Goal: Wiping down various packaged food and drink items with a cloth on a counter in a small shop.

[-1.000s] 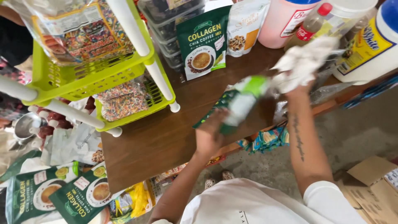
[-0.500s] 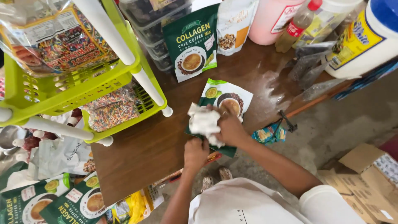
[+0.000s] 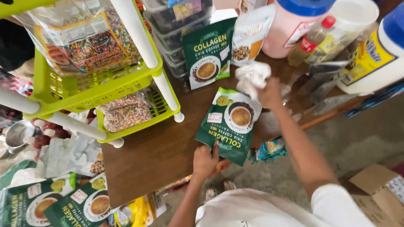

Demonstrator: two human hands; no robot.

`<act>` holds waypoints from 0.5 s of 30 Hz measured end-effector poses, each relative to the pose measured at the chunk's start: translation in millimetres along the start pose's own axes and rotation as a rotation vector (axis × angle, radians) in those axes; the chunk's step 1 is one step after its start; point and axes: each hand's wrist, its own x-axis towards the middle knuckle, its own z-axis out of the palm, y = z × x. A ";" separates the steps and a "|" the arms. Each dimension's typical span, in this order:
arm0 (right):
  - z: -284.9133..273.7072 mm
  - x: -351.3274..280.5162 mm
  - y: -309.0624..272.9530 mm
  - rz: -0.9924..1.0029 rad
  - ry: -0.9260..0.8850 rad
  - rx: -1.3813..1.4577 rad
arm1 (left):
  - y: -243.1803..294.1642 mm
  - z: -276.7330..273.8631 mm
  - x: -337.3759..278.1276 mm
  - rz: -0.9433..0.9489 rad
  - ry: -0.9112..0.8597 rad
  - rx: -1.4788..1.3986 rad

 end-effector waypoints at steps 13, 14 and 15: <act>43.6 -46.8 -80.8 -0.216 -0.300 -0.584 | 12.1 -11.4 -9.8 0.004 -0.040 0.035; 18.3 -32.5 -95.7 -0.222 -0.302 -0.582 | 14.3 -14.9 -10.9 0.001 -0.036 0.036; -6.6 -18.5 -110.6 -0.074 -0.305 -0.590 | 16.0 -18.1 -12.5 0.008 -0.018 -0.048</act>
